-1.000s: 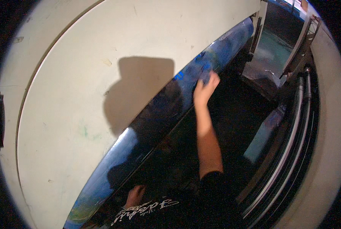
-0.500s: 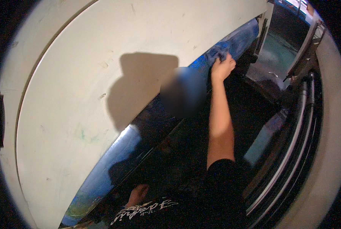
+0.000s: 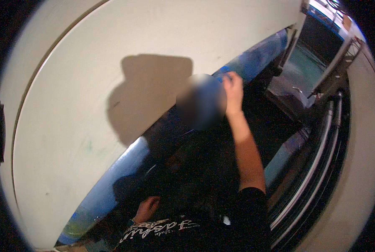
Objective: The person wipes the surface of a large, curved, blue and white object with a grey cloth. They systematically rub the surface with both hands, moving along the length of the object to clean or polish it.
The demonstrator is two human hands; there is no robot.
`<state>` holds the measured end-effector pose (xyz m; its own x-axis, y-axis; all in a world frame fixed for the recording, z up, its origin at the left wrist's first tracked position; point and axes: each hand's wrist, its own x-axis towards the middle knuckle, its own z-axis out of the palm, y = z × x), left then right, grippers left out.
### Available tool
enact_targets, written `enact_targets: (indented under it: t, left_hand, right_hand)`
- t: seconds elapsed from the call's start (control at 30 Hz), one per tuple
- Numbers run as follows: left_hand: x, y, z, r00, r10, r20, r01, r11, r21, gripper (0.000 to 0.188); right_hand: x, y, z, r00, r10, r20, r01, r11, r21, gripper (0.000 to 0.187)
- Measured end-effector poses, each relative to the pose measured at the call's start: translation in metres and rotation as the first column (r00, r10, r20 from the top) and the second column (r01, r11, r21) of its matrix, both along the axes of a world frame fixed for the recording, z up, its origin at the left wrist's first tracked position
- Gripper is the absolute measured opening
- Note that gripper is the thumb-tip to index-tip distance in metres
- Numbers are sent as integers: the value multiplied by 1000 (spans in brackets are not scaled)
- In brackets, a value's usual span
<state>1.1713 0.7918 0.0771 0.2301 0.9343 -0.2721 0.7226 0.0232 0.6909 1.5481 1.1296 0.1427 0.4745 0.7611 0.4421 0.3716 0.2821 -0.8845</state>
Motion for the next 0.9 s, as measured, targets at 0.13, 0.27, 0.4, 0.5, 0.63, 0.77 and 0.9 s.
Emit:
enact_targets:
  t: [0.13,0.27,0.4,0.5,0.63,0.77,0.9]
  left_hand:
    - [-23,-41,-18,992,77,-95,-82,996,-42,23]
    - [-64,-83,-69,992,81,-96,-110,926,-360,30]
    - [-51,-79,-85,967,219,131,-198,968,-155,39]
    - [-70,-76,-99,985,-151,-81,160,980,121,39]
    - [-86,-71,-118,855,-297,-425,464,806,369,40]
    - [-91,-73,-121,937,-317,146,279,932,231,42]
    - [-105,-100,-108,830,-154,535,192,981,-16,43]
  right_hand:
    - [41,13,-13,736,-256,626,77,951,299,52]
    - [-22,-14,-9,873,-356,333,295,930,222,52]
    - [-136,-66,-67,887,80,-455,104,925,365,21]
    - [-144,-108,-47,994,-12,110,-33,919,393,32]
    - [-102,-108,-12,886,150,439,-272,934,230,42]
    - [-48,-49,-14,918,-361,162,317,916,244,42]
    - [-149,-122,-19,967,-138,214,86,968,235,41]
